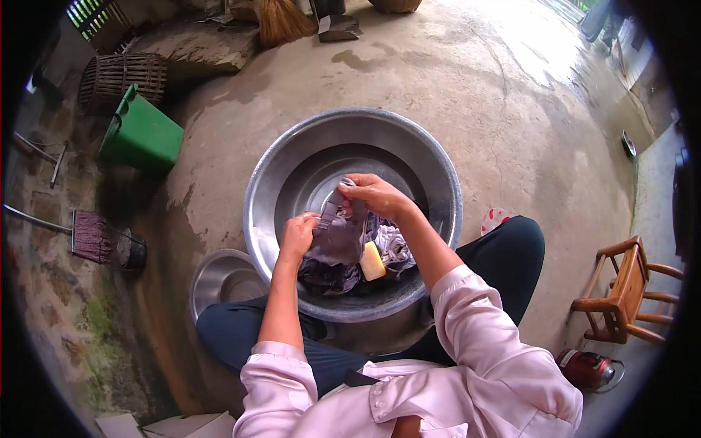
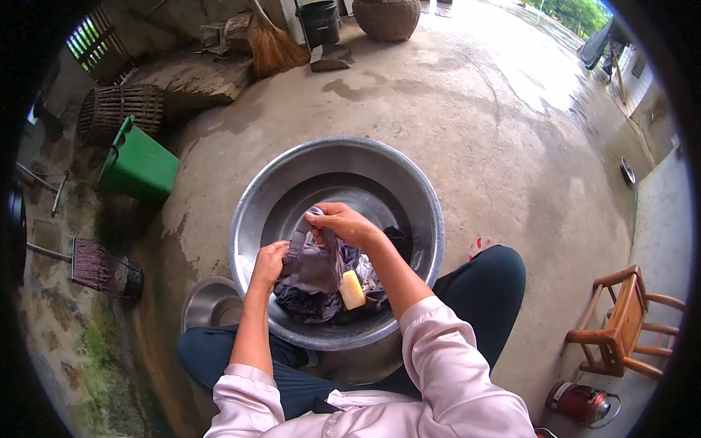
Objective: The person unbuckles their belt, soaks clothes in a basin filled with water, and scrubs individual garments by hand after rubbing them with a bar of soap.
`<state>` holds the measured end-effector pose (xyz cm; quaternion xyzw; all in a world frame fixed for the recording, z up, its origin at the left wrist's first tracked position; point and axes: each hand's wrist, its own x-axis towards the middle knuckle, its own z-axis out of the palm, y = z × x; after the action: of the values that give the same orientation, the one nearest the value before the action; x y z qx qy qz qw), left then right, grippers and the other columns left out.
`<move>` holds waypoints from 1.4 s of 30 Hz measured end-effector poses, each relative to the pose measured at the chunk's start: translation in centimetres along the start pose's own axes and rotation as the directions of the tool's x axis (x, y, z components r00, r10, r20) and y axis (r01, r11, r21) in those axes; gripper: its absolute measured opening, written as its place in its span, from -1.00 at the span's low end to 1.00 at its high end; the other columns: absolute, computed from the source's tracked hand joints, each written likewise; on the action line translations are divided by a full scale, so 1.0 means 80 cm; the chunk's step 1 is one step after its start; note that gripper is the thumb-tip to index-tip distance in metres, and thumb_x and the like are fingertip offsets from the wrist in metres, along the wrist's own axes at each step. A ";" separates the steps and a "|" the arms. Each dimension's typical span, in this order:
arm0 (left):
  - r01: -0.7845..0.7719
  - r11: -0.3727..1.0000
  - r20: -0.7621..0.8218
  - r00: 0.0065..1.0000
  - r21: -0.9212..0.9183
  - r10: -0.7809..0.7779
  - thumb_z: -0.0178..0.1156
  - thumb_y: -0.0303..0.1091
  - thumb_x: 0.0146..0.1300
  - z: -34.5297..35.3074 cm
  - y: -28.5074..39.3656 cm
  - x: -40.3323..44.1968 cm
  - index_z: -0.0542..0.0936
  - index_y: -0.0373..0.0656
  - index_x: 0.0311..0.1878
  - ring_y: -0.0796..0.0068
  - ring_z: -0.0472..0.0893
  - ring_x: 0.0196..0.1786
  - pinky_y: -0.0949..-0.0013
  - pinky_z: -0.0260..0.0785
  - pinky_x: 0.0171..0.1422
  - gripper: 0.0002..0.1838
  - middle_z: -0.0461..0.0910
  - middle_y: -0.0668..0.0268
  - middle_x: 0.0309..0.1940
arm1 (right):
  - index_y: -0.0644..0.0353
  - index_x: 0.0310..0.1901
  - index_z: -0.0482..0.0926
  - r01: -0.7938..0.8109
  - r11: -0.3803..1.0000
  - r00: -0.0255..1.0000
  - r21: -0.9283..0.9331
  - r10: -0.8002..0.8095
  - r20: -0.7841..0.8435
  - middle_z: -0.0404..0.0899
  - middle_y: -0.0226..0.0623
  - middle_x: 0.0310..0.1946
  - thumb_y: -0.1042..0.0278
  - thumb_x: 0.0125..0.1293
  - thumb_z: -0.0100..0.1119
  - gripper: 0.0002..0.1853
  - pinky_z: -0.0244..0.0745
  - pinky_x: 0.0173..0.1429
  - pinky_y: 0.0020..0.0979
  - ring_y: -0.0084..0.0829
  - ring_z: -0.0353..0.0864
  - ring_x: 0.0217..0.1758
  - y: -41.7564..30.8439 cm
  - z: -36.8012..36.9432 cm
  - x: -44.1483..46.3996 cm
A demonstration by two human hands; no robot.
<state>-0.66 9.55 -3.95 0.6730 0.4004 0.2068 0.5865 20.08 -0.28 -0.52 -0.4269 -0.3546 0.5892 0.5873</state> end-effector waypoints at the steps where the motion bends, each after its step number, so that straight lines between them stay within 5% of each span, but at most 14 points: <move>1: 0.095 0.976 0.084 0.993 -0.197 -0.079 0.11 -0.39 0.10 0.002 -0.005 0.002 0.61 -0.40 -0.20 0.36 0.62 -0.14 0.35 0.43 -0.10 -0.72 0.65 0.16 -0.26 | 0.18 -0.38 0.56 -0.012 0.998 0.999 -0.061 0.010 -0.043 0.52 -0.44 -0.54 0.16 0.27 0.27 -0.75 0.41 -0.32 -0.51 -0.63 0.48 -0.45 0.004 0.002 0.006; 6: 0.489 0.426 0.459 0.870 -0.761 -0.179 0.12 -0.15 0.21 -0.002 0.059 -0.017 0.53 -0.28 -0.02 0.46 0.57 -0.12 0.38 0.38 0.04 -0.59 0.60 0.22 -0.15 | 0.27 -0.28 0.63 -0.048 0.761 0.979 -0.647 -0.093 -0.183 0.58 -0.10 -0.52 -0.01 0.28 0.15 -0.59 0.46 -0.23 -0.27 -0.31 0.59 -0.42 -0.006 0.024 0.007; 11: 0.158 0.959 0.202 0.973 -0.236 -0.110 0.26 -0.29 0.18 0.023 0.087 -0.028 0.49 -0.23 0.01 0.55 0.57 -0.18 0.42 0.42 -0.09 -0.63 0.55 0.31 -0.17 | 0.23 -0.24 0.64 -0.126 0.492 0.974 -0.862 -0.103 -0.201 0.62 0.08 -0.36 0.14 0.15 0.22 -0.69 0.49 -0.10 -0.16 0.03 0.62 -0.20 -0.004 0.044 0.002; 15: 0.188 0.871 0.221 0.971 -0.454 -0.095 0.23 -0.43 0.18 0.000 0.090 -0.025 0.43 -0.26 0.03 0.46 0.60 -0.19 0.36 0.50 -0.09 -0.64 0.56 0.24 -0.18 | 0.21 -0.23 0.63 0.025 0.697 0.981 -0.716 -0.154 -0.115 0.63 0.00 -0.38 0.22 0.08 0.34 -0.72 0.48 -0.12 -0.28 -0.19 0.64 -0.23 0.036 0.003 0.011; 17: 0.181 0.773 0.207 0.976 -0.608 -0.066 0.22 -0.46 0.20 -0.005 0.090 -0.025 0.42 -0.27 0.03 0.40 0.62 -0.20 0.31 0.52 -0.10 -0.65 0.57 0.20 -0.19 | 0.23 -0.31 0.62 -0.002 0.544 1.000 -0.839 0.008 0.002 0.67 -0.12 -0.33 0.23 0.12 0.34 -0.76 0.47 -0.09 -0.35 -0.31 0.62 -0.22 0.022 -0.009 0.004; 22: 0.108 0.619 0.080 0.994 -0.778 -0.072 0.20 -0.35 0.28 -0.009 0.071 -0.015 0.42 -0.27 0.01 0.30 0.63 -0.26 0.27 0.54 -0.17 -0.69 0.60 0.14 -0.22 | 0.25 -0.50 0.56 0.116 0.987 0.991 -0.109 -0.123 -0.060 0.66 -0.30 -0.19 0.21 0.25 0.27 -0.71 0.50 -0.07 -0.39 -0.47 0.57 -0.22 0.050 -0.026 -0.001; 27: 0.156 0.605 0.096 0.987 -0.781 -0.129 0.11 -0.16 0.36 0.022 0.044 -0.008 0.51 -0.24 -0.12 0.35 0.60 -0.43 0.33 0.48 -0.36 -0.71 0.61 0.18 -0.34 | 0.20 -0.40 0.50 0.190 0.745 0.952 0.639 0.019 -0.305 0.53 -0.34 -0.42 0.17 0.33 0.19 -0.73 0.52 -0.38 -0.43 -0.47 0.57 -0.39 0.057 0.001 0.015; 30: 0.144 0.572 0.011 0.974 -0.808 -0.228 0.12 -0.13 0.34 0.032 0.014 0.003 0.55 -0.22 -0.19 0.36 0.61 -0.41 0.32 0.50 -0.31 -0.70 0.60 0.22 -0.35 | 0.13 -0.32 0.51 0.131 0.991 0.891 -0.017 -0.125 -0.435 0.50 -0.37 -0.49 0.20 0.35 0.13 -0.81 0.46 -0.43 -0.41 -0.45 0.54 -0.49 0.060 0.023 0.024; 34: 0.252 0.407 0.108 0.933 -0.878 -0.344 0.02 0.04 0.37 0.014 0.005 0.004 0.47 -0.09 -0.44 0.37 0.53 -0.41 0.23 0.41 -0.23 -0.59 0.51 0.35 -0.51 | 0.08 -0.29 0.57 0.258 0.390 0.778 -0.884 -0.627 -0.050 0.53 -0.21 -0.52 0.21 0.27 0.17 -0.85 0.48 -0.36 -0.28 -0.22 0.60 -0.46 0.044 0.136 -0.003; 35: 0.251 0.354 0.178 0.958 -0.901 -0.225 0.03 0.10 0.35 0.008 -0.017 0.009 0.45 -0.06 -0.49 0.40 0.51 -0.44 0.25 0.39 -0.27 -0.55 0.49 0.38 -0.53 | 0.09 -0.29 0.59 0.315 0.161 0.736 -0.935 -0.663 0.134 0.54 -0.15 -0.52 0.23 0.24 0.18 -0.85 0.50 -0.33 -0.25 -0.15 0.61 -0.44 0.046 0.159 -0.013; 37: 0.275 0.288 0.305 0.950 -0.917 0.064 0.08 0.16 0.31 0.005 -0.047 0.012 0.47 -0.04 -0.50 0.41 0.52 -0.42 0.27 0.39 -0.28 -0.53 0.51 0.39 -0.51 | 0.13 -0.32 0.64 0.220 0.282 0.793 -0.934 -0.609 0.003 0.58 -0.13 -0.52 0.16 0.20 0.22 -0.79 0.52 -0.32 -0.22 -0.16 0.62 -0.45 0.050 0.167 -0.016; 40: 0.255 0.394 0.072 0.904 -0.883 -0.422 0.17 0.02 0.27 0.070 0.009 -0.018 0.59 -0.10 -0.17 0.33 0.62 -0.15 0.23 0.46 0.00 -0.64 0.62 0.30 -0.24 | 0.11 -0.38 0.65 0.136 0.592 0.732 -0.794 -0.600 -0.322 0.59 -0.27 -0.55 0.13 0.19 0.20 -0.78 0.48 -0.42 -0.25 -0.24 0.64 -0.47 0.071 0.096 0.013; 41: 0.363 0.326 0.194 0.871 -0.873 -0.451 0.13 -0.08 0.31 0.076 0.007 -0.021 0.59 -0.12 -0.14 0.33 0.62 -0.17 0.26 0.45 0.05 -0.70 0.63 0.30 -0.25 | 0.13 -0.46 0.64 -0.125 0.252 0.776 -0.960 -0.577 -0.253 0.60 -0.22 -0.55 0.16 0.26 0.17 -0.75 0.47 -0.43 -0.22 -0.22 0.63 -0.48 0.080 0.067 0.027; 42: 0.353 0.311 0.194 0.875 -0.882 -0.443 0.11 -0.11 0.32 0.081 -0.004 -0.017 0.59 -0.10 -0.13 0.34 0.62 -0.16 0.25 0.44 0.04 -0.73 0.62 0.31 -0.23 | 0.14 -0.46 0.64 -0.111 0.451 0.791 -0.885 -0.499 -0.354 0.59 -0.20 -0.56 0.17 0.27 0.16 -0.74 0.47 -0.42 -0.20 -0.19 0.62 -0.50 0.093 0.062 0.031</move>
<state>3.29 4.42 -5.42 0.1242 0.4041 0.2645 0.8668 12.74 2.18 -5.65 -0.7730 -0.4588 0.0898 0.4287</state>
